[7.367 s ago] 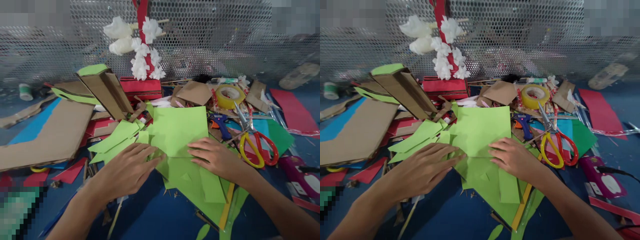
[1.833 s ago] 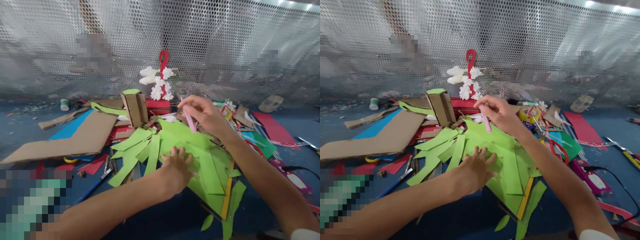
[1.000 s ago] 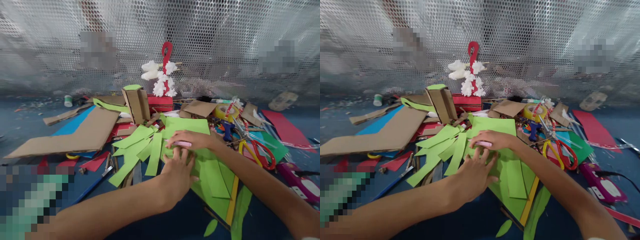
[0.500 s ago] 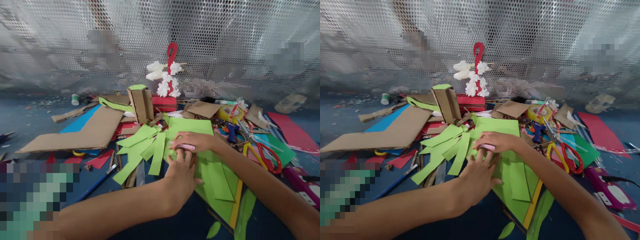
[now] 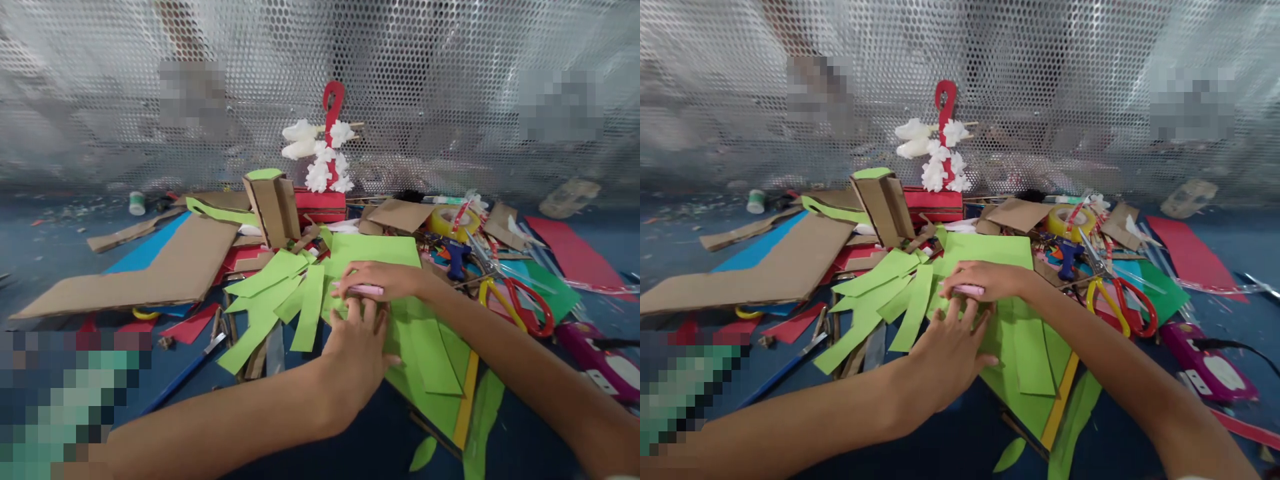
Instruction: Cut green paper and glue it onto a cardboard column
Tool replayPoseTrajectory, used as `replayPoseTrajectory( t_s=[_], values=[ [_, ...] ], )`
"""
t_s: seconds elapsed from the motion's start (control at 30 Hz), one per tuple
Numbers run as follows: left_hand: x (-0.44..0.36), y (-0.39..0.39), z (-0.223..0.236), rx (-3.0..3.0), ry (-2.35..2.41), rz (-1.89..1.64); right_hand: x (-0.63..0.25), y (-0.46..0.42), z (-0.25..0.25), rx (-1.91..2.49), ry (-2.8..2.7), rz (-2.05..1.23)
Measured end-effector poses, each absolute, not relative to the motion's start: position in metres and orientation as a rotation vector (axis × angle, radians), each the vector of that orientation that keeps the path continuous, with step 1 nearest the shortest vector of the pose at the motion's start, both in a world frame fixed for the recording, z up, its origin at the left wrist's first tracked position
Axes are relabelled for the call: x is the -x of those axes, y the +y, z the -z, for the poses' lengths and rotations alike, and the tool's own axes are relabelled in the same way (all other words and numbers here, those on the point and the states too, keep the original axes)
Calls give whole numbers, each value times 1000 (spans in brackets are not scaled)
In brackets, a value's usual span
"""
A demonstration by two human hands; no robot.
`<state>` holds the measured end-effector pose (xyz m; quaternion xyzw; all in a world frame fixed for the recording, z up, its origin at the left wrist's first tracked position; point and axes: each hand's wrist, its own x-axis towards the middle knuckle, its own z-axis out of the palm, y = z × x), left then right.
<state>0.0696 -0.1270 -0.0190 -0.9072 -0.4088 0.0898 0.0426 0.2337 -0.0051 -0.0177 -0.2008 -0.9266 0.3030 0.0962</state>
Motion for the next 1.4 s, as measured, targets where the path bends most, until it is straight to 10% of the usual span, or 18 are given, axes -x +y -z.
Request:
replayPoseTrajectory(
  t_s=[1.4],
  values=[
    [-52,-122,3,2778,-1191,-466,-237,5,33,418,-2621,-1025]
  ],
)
